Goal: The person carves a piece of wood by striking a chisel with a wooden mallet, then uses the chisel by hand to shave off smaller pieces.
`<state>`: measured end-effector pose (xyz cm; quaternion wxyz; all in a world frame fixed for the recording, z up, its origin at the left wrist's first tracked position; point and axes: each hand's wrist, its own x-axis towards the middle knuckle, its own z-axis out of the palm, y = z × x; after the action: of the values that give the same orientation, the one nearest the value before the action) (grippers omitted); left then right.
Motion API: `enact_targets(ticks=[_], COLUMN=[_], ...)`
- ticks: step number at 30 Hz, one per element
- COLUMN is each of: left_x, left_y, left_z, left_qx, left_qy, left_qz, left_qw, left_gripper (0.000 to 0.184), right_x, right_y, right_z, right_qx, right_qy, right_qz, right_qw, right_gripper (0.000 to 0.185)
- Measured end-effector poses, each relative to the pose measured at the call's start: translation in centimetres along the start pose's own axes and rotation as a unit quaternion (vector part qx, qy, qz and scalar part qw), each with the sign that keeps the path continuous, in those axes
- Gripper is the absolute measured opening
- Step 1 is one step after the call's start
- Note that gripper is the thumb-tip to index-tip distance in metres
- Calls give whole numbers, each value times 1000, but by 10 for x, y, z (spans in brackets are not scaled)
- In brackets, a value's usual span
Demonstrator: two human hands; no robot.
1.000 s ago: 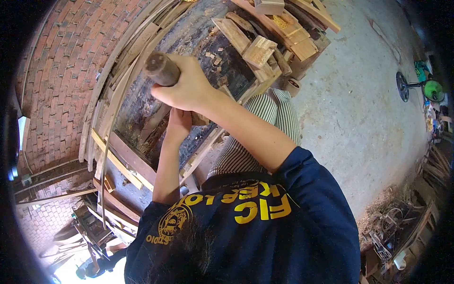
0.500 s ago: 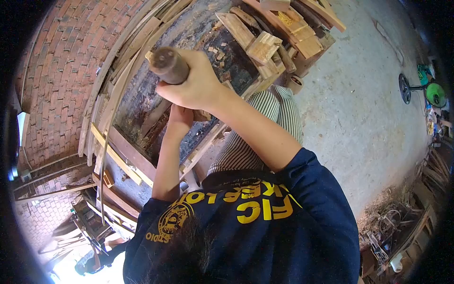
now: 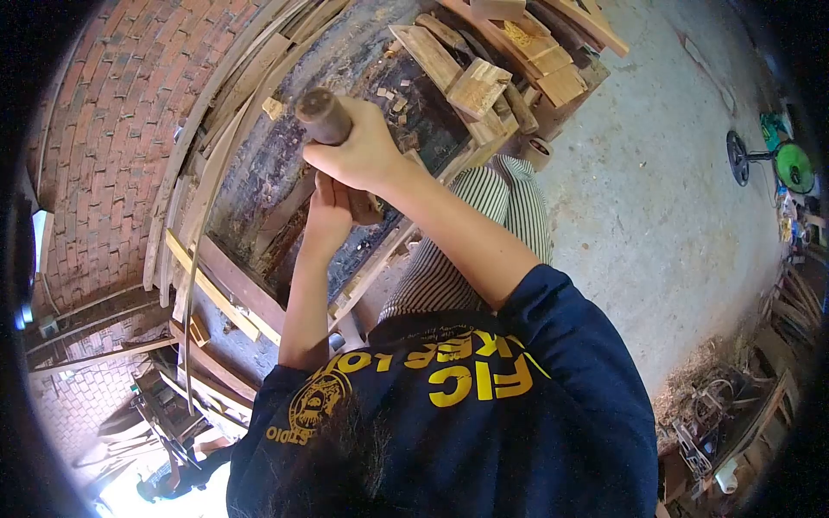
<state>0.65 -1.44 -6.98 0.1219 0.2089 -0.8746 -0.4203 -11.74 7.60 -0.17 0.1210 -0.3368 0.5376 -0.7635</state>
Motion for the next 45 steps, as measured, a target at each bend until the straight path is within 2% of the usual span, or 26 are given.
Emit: enact_targets(ticks=[2,4,7,11,13,14,16,19,21,23,25,26,27,29,31,32,34,35,38,39,42,43,44,45], left_x=[1,1,-1,-1,-2,-2,-5,-5,-5,-4,-3,-4,-6,-5,-5,-4,-7,-6,-5,-5,-6,-6,-4,-2], left_y=[-2,-2,6,2,3,4,17,8,6,11,15,17,20,12,13,14,18,15,9,11,13,10,9,1], left_z=[0,2,2,7,9,10,9,15,16,16,15,15,15,18,17,17,18,19,24,22,22,24,27,29], left_qx=[12,-1,-19,-19,2,2,-52,-19,0,-22,3,28,-33,-23,20,20,-60,1,2,15,-6,-19,37,28], left_qy=[2,7,10,29,38,37,29,58,75,63,60,58,51,58,61,58,53,70,88,71,64,63,82,80], left_qz=[-16,6,-10,-18,-23,-22,-71,-18,15,-24,-49,-74,-58,-67,-80,-79,-100,-82,-81,-90,-87,-105,-100,-55], left_qw=[1000,1000,1000,999,999,999,996,998,997,998,997,995,996,996,995,995,992,994,993,993,994,992,991,995], left_gripper=[22,23,23,23,23,23,22,22,22,22,23,23,24,25,26,26,26,25,25,25,24,24,25,25], right_x=[-4,-1,-2,-4,-2,-1,-3,-5,-4,-1,0,-3,-6,-5,-3,-3,-4,-4,-7,-7,-4,-2,-2,0], right_y=[4,-10,-25,-3,-11,-15,-25,-8,-7,-12,-23,-16,-8,5,2,0,-19,-29,-21,-20,-24,-29,-33,-45], right_z=[-1,-3,-1,-2,-6,-6,-1,3,-1,-2,-1,1,3,1,-3,-4,-4,-1,-2,-4,-4,-3,-2,1], right_qx=[44,50,57,35,76,75,77,4,18,31,31,32,15,-1,26,25,39,49,5,53,112,67,67,48], right_qy=[18,18,37,50,50,51,75,70,62,57,61,60,69,78,68,71,77,94,115,123,137,115,116,113], right_qz=[55,74,-26,5,65,65,-7,13,33,53,-11,-10,3,12,106,106,42,14,-36,7,47,33,32,-1], right_qw=[997,996,997,998,994,994,994,997,997,996,998,998,997,997,992,991,995,994,993,991,983,991,991,992], right_gripper=[11,13,18,18,19,19,20,21,21,21,21,21,20,19,17,17,15,15,15,15,17,18,18,19])
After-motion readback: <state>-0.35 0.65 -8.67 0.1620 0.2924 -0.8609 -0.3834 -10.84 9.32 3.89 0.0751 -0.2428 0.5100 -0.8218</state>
